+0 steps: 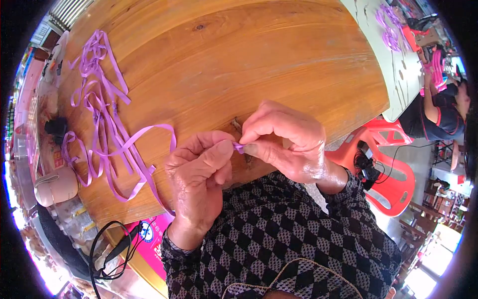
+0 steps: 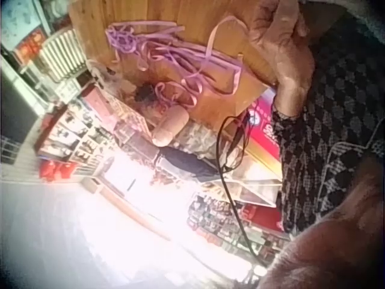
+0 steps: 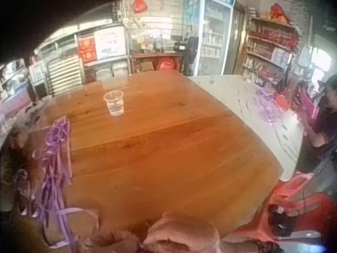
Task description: The person ties knots in a purple ribbon by hand, pulling the ribbon taut and looping it around itself. They repeat this process along the length of the ribbon, occasionally stretching it out across the table.
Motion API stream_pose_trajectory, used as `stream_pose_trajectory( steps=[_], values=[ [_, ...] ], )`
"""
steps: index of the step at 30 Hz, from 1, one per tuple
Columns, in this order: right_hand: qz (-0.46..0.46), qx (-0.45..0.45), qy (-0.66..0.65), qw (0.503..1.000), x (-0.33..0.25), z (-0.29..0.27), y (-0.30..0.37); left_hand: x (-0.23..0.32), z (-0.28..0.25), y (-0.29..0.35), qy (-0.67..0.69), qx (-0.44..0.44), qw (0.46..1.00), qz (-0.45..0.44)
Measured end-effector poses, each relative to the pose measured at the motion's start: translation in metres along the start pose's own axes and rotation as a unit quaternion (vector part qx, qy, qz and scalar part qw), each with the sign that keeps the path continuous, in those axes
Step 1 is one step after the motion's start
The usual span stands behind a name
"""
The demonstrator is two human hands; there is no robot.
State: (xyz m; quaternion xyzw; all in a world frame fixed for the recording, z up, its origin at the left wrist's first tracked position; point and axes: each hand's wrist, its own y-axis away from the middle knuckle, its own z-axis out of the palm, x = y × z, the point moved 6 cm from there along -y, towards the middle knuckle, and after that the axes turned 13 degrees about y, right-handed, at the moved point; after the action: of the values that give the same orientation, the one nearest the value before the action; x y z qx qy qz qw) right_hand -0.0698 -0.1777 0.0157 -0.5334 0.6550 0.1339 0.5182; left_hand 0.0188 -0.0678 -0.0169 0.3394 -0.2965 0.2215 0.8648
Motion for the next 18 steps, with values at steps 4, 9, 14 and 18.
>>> stream_pose_trajectory(
  steps=[4, 9, 14, 18],
  values=[
    [0.04, -0.011, -0.008, 0.999, -0.003, 0.0, -0.002, -0.001, -0.003, -0.002, 0.08, -0.028, 0.996, -0.006],
    [-0.078, 0.025, 0.123, 0.989, -0.016, 0.008, -0.005, -0.002, 0.003, 0.002, 0.051, -0.003, 0.999, 0.016],
    [-0.111, 0.046, 0.125, 0.985, -0.011, 0.006, -0.003, -0.002, -0.007, 0.001, 0.048, -0.064, 0.996, -0.033],
    [-0.129, 0.05, 0.137, 0.981, -0.017, 0.001, -0.001, 0.001, -0.003, 0.004, 0.032, -0.092, 0.994, -0.044]
  ],
)
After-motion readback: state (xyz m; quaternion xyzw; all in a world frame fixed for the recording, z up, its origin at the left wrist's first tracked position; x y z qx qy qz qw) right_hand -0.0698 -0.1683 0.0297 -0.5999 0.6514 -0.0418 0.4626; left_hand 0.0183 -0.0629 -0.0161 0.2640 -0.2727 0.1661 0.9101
